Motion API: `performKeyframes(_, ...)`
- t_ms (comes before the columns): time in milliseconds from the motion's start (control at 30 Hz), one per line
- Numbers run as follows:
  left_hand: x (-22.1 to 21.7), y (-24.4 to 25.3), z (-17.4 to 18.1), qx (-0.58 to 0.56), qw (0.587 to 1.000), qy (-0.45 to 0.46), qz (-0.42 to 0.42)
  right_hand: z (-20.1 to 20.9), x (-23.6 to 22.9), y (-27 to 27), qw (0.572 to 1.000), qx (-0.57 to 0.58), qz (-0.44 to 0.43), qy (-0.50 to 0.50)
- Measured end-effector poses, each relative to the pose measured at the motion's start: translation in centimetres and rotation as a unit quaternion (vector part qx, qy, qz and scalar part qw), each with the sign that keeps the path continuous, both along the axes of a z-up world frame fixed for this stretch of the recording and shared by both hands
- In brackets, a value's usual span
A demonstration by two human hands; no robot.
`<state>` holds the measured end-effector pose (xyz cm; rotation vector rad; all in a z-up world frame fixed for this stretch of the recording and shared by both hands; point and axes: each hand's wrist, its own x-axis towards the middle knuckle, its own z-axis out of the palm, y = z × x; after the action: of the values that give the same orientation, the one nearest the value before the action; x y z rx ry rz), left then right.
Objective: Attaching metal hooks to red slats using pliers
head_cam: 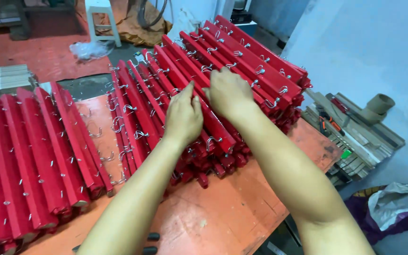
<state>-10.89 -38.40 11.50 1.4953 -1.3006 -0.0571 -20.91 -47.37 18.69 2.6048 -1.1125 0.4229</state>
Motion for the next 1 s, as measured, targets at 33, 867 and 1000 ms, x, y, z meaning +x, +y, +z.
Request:
performKeyframes(33,0.0,-0.5,-0.3,0.000,1.000,0.000,-0.001,-0.4,0.4,-0.8,1.000,0.000,-0.001,0.000)
performKeyframes(867,4.2,15.8,4.5,-0.078,0.921,-0.341,0.173,4.1,-2.5,7.8,0.880,-0.253,0.401,-0.036)
performKeyframes(1000,5.5,21.0,3.7,-0.018,0.859,-0.443,0.258,3.1,-0.8,10.9,0.843,-0.289,0.453,-0.017)
